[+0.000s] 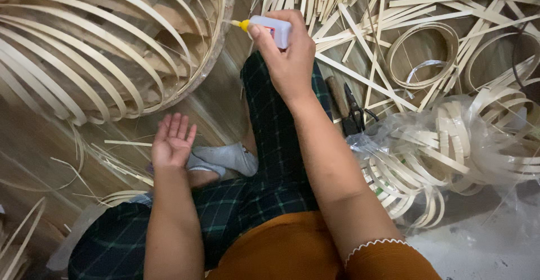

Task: The person sits on the floor and assembles a spiral-shaped basket using thin wooden strips. They apply glue to the joints, press the strips into place, and use a hammer to secure the structure.

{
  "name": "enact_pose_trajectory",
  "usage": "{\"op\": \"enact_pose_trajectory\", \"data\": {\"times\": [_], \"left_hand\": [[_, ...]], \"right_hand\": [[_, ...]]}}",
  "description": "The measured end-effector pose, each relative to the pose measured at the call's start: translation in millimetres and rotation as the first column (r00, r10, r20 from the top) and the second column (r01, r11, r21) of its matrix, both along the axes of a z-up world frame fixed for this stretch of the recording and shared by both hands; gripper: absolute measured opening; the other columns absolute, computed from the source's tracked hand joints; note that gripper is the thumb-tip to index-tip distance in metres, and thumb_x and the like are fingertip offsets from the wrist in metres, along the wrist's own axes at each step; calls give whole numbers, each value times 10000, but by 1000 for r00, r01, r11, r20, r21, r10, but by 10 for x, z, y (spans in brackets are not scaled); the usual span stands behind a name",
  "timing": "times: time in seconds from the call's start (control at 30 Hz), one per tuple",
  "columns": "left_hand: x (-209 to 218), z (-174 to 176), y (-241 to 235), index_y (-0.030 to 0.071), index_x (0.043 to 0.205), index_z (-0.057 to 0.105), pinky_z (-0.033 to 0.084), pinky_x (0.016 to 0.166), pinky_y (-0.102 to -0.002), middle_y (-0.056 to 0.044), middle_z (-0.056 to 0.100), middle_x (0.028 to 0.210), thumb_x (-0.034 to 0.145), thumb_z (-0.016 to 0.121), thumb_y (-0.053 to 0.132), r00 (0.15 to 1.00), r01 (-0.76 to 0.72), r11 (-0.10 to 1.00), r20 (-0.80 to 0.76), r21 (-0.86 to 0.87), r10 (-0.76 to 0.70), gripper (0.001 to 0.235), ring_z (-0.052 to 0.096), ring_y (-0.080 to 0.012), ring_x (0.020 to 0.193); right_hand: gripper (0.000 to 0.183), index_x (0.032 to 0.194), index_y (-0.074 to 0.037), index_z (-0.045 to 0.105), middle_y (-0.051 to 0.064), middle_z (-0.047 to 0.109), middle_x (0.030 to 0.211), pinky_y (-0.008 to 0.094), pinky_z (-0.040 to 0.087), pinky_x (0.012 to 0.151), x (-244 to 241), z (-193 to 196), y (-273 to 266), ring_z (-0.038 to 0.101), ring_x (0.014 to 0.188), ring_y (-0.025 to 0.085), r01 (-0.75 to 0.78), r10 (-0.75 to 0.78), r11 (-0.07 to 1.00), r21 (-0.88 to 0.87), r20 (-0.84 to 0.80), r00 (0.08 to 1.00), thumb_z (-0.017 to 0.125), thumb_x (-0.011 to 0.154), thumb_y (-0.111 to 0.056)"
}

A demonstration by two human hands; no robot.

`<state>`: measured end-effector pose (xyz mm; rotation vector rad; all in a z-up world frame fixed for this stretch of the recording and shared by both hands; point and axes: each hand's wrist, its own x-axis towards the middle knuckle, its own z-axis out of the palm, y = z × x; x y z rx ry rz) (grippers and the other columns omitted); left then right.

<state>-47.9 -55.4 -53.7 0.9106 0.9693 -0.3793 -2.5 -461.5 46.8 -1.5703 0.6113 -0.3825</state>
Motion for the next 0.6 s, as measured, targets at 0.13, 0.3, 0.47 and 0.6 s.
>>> {"op": "enact_pose_trajectory", "data": {"times": [0.13,0.3,0.47,0.6], "left_hand": [[-26,-31,56,115,1287,602,376,1185,-615,-74,661,1314,1026,578,292,1000,1,1000,5,-2,-1,317,557,-306,1351],[-24,-82,84,129,1265,615,388,1180,-614,-74,664,1296,1027,618,269,1000,-5,999,-2,-31,5,276,566,-309,1337],[-20,-53,51,133,1269,628,389,1168,-611,-73,686,1292,989,620,253,1000,-1,1000,14,-28,1,305,567,-304,1335],[-13,18,-19,125,1284,605,399,1175,-612,-83,668,1305,1002,621,253,999,14,999,38,-39,-13,310,564,-312,1345]], "right_hand": [[310,1111,-38,656,47,751,927,263,576,763,-97,1,72,696,838,95,-26,26,999,23,9,1000,783,986,-292],[317,1101,-37,669,42,760,921,257,580,757,-114,-14,154,699,824,93,-44,47,998,46,-62,997,788,960,-295],[326,1128,-32,659,61,768,972,267,592,806,-112,-1,167,721,873,99,-50,50,999,-5,-8,999,785,971,-290],[312,1119,-31,671,73,767,964,274,588,796,-194,34,167,722,870,111,-71,71,997,-9,-34,997,793,969,-276]]}}
